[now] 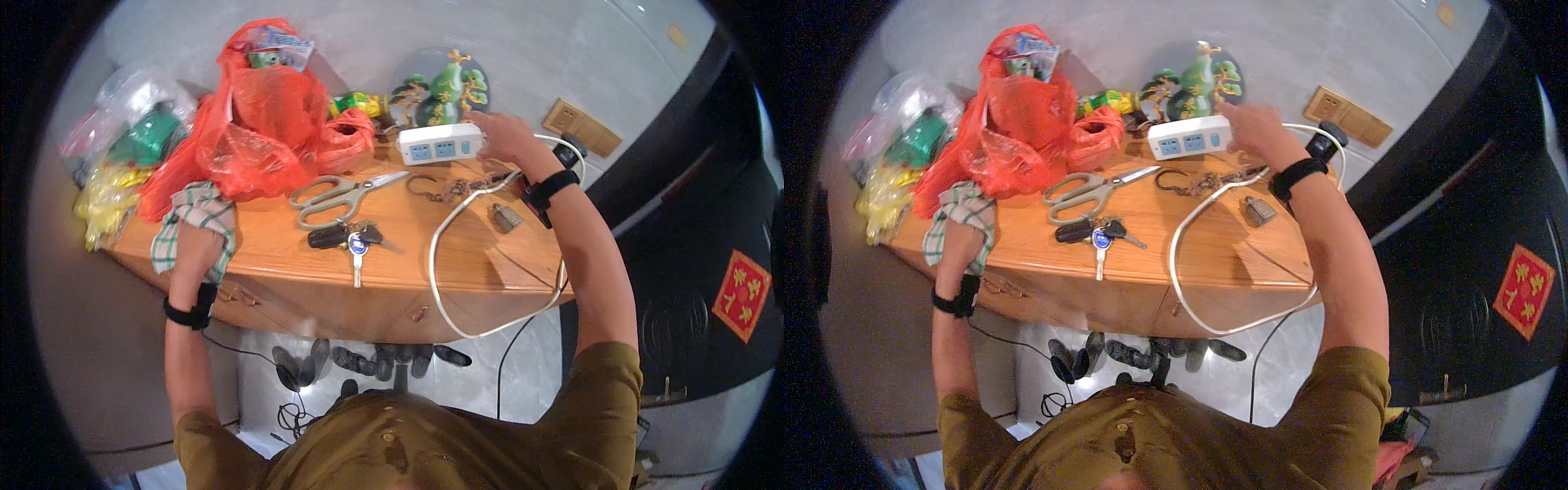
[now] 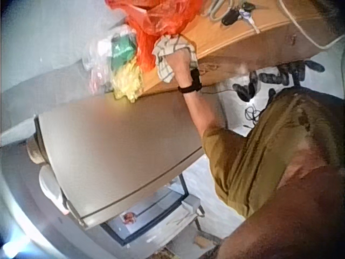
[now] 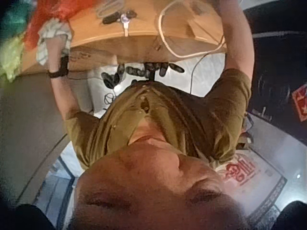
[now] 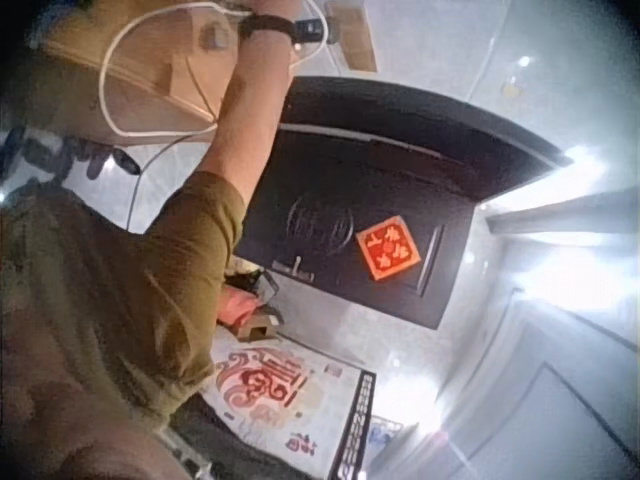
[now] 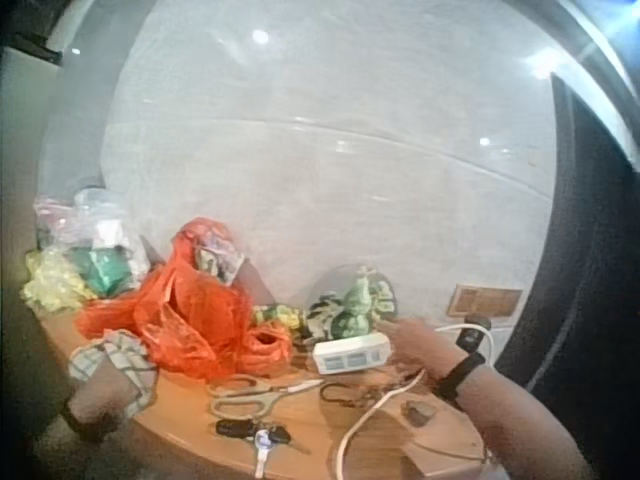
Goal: The person wipes down several wooden tables, a set of chairs, and a cabinet by hand using a cloth, moving items aside and returning them as they clean.
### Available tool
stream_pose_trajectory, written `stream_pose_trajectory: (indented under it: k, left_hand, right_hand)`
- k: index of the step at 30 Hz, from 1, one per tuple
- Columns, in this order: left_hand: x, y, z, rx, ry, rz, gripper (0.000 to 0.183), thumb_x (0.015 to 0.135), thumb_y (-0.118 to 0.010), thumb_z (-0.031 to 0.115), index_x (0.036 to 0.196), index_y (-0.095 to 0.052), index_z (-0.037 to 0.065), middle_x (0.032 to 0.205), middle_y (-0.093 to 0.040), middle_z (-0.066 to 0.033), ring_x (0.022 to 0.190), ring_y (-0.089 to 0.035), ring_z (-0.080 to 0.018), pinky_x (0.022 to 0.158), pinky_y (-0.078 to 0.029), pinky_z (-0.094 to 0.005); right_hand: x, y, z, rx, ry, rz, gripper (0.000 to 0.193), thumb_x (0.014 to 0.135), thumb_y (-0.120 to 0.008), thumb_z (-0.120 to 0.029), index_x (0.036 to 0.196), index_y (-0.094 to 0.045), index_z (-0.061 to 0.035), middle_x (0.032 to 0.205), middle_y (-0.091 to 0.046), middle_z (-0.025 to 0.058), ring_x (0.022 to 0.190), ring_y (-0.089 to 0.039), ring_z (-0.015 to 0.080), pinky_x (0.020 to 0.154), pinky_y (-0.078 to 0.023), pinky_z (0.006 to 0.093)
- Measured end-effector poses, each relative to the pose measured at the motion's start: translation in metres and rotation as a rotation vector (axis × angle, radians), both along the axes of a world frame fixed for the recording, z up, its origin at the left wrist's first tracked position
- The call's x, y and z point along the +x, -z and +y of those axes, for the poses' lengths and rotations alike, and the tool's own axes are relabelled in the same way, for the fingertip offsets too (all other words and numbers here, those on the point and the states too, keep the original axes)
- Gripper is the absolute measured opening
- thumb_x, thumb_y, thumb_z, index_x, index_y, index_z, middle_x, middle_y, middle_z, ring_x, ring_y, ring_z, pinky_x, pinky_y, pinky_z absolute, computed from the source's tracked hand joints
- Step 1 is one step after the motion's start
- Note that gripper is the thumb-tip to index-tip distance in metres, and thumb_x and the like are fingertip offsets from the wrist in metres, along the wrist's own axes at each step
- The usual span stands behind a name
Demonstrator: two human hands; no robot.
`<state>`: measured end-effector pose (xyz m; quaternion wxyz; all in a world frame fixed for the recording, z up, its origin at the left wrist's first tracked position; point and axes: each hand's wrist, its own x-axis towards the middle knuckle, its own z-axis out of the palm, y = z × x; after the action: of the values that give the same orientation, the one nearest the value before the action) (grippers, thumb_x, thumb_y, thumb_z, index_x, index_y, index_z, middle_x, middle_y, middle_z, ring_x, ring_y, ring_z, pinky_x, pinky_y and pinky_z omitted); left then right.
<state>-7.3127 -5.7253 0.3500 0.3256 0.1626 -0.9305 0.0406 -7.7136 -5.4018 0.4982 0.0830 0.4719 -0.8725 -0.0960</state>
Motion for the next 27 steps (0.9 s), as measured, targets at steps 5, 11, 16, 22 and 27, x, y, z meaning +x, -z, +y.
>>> stream_pose_trajectory:
  k: [5,11,16,22,27]
  left_hand:
    - [0.013,-0.014,-0.002,0.006,0.112,-0.080,0.025,0.085,-0.050,0.010,0.106,-0.062,0.003,0.110,-0.061,-0.0179,0.103,-0.054,-0.0390,0.087,-0.041,-0.0471]
    - [0.016,-0.002,0.003,0.225,0.155,-0.027,0.022,0.086,-0.050,0.008,0.103,-0.062,0.001,0.109,-0.061,-0.0191,0.102,-0.053,-0.0413,0.088,-0.041,-0.0443]
    - [0.015,-0.005,0.015,0.331,0.130,-0.010,0.024,0.086,-0.051,0.008,0.105,-0.062,0.000,0.107,-0.061,-0.0199,0.101,-0.053,-0.0420,0.088,-0.042,-0.0442]
    - [0.008,-0.007,0.038,0.292,0.069,0.003,0.029,0.084,-0.051,0.004,0.111,-0.061,0.000,0.116,-0.059,-0.0213,0.108,-0.052,-0.0418,0.095,-0.040,-0.0437]
    - [0.005,-0.009,0.075,0.044,0.067,-0.003,0.031,0.084,-0.052,0.004,0.113,-0.061,0.001,0.118,-0.057,-0.0207,0.111,-0.050,-0.0414,0.097,-0.038,-0.0443]
  right_hand:
    - [0.009,-0.030,0.008,-0.192,-0.083,0.040,0.080,0.070,-0.078,-0.033,0.140,-0.042,-0.0203,0.127,-0.055,0.0192,0.114,-0.055,0.0376,0.096,-0.045,0.0444]
    - [-0.023,-0.071,0.094,-0.390,0.076,-0.088,0.092,0.069,-0.082,-0.032,0.146,-0.034,-0.0184,0.133,-0.049,0.0199,0.125,-0.047,0.0352,0.105,-0.039,0.0415]
    - [-0.051,-0.045,0.157,-0.590,0.153,-0.559,0.105,0.066,-0.086,-0.027,0.150,-0.025,-0.0156,0.145,-0.037,0.0179,0.135,-0.035,0.0332,0.113,-0.026,0.0436]
    - [-0.060,-0.020,0.169,-0.765,0.078,-0.685,0.112,0.062,-0.088,-0.021,0.151,-0.020,-0.0112,0.141,-0.042,0.0181,0.131,-0.041,0.0306,0.111,-0.030,0.0406]
    - [-0.067,0.000,0.170,-0.884,-0.048,-0.807,0.116,0.064,-0.088,-0.016,0.153,-0.013,-0.0121,0.140,-0.041,0.0135,0.127,-0.043,0.0260,0.109,-0.032,0.0366]
